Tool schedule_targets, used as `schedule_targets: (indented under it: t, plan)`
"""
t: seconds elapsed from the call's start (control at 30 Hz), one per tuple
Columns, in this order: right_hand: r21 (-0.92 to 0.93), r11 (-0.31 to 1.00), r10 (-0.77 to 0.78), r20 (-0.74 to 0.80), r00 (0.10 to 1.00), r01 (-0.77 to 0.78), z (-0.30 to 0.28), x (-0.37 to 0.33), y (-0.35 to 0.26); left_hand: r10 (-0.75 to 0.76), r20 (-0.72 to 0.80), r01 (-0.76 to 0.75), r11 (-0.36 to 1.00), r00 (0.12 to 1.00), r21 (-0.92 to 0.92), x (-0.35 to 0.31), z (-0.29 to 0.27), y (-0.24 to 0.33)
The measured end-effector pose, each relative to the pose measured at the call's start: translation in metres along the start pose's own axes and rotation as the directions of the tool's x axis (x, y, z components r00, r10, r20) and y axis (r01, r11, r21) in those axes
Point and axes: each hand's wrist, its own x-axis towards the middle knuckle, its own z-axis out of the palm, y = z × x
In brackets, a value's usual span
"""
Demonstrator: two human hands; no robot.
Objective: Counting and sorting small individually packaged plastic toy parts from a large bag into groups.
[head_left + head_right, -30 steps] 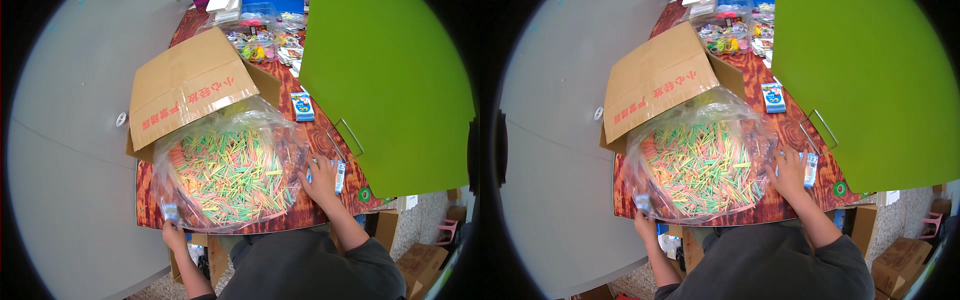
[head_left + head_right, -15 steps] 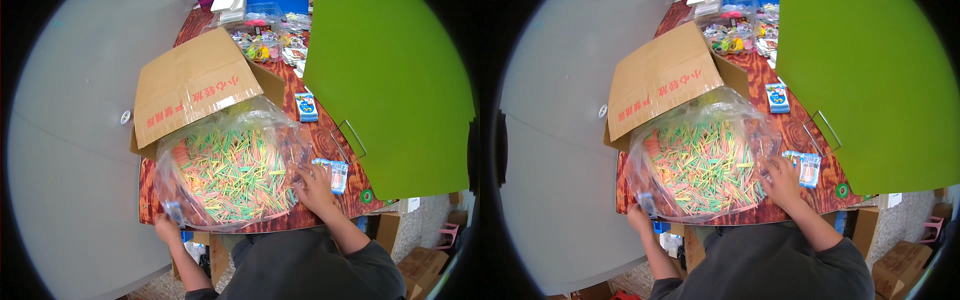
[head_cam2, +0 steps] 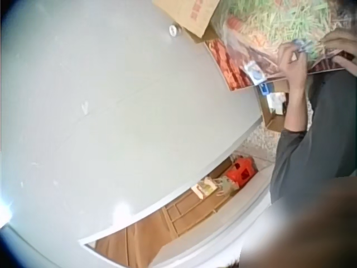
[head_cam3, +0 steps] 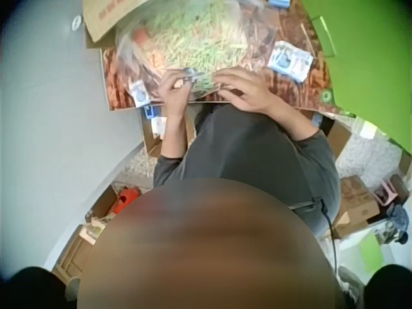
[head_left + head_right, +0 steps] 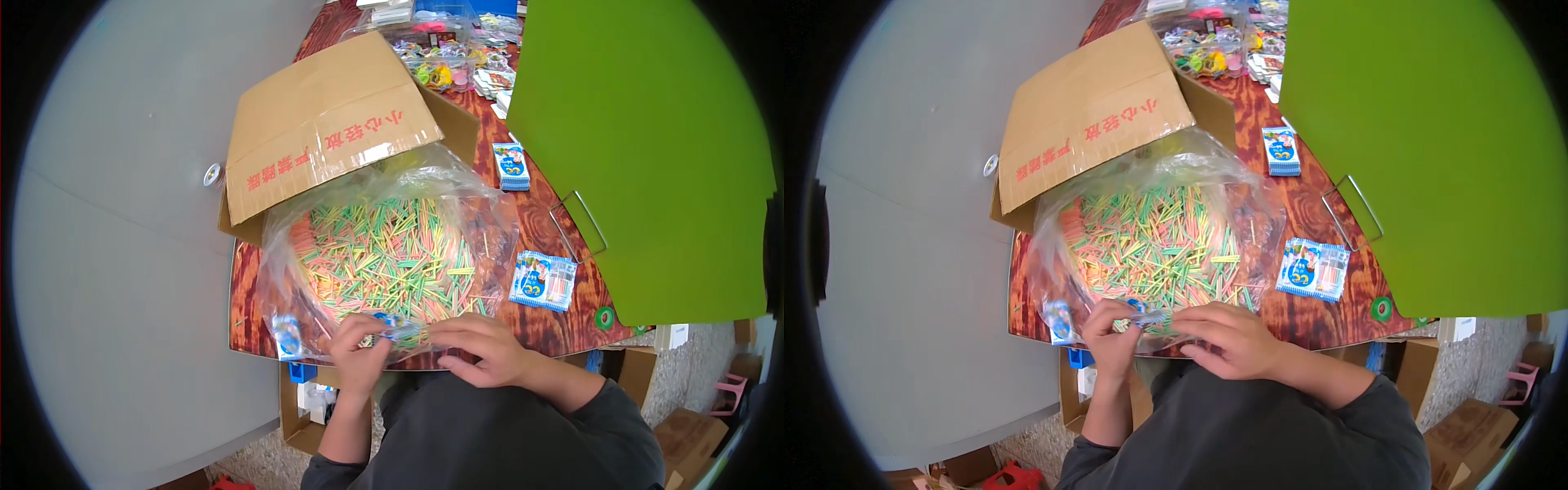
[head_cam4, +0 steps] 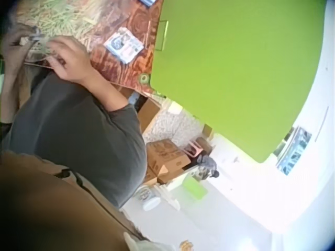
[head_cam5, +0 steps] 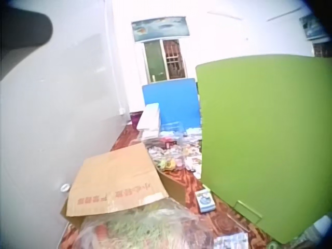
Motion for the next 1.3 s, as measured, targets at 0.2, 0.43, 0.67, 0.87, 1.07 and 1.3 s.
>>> schedule_targets:
  t: [0.2, 0.43, 0.67, 0.87, 1.07, 1.3]
  plan:
    - [-0.043, 0.993, 0.109, 0.037, 0.993, -0.108, 0.003, -0.010, 0.002, 0.137, 0.136, -0.156, 0.978, 0.981, 0.138, -0.003, 0.017, 0.005]
    - [-0.143, 0.979, 0.184, 0.323, 0.928, -0.145, 0.005, -0.016, 0.011, 0.361, 0.402, -0.477, 0.846, 0.841, 0.237, -0.008, 0.025, 0.000]
    - [-0.068, 0.998, 0.038, 0.342, 0.939, -0.015, 0.010, -0.021, 0.018, 0.225, 0.572, -0.481, 0.805, 0.788, 0.346, 0.003, 0.014, 0.005]
    - [0.060, 0.984, 0.120, 0.484, 0.867, -0.170, 0.022, -0.028, 0.027, 0.372, 0.558, -0.622, 0.694, 0.741, 0.364, -0.009, 0.026, -0.006]
    - [0.042, 0.990, 0.099, 0.455, 0.885, -0.132, 0.033, -0.027, 0.034, 0.421, 0.525, -0.638, 0.687, 0.739, 0.347, -0.014, 0.032, -0.011]
    - [-0.035, 0.986, 0.156, 0.528, 0.835, -0.162, 0.051, -0.026, 0.038, 0.464, 0.543, -0.691, 0.632, 0.700, 0.351, -0.021, 0.031, -0.024]
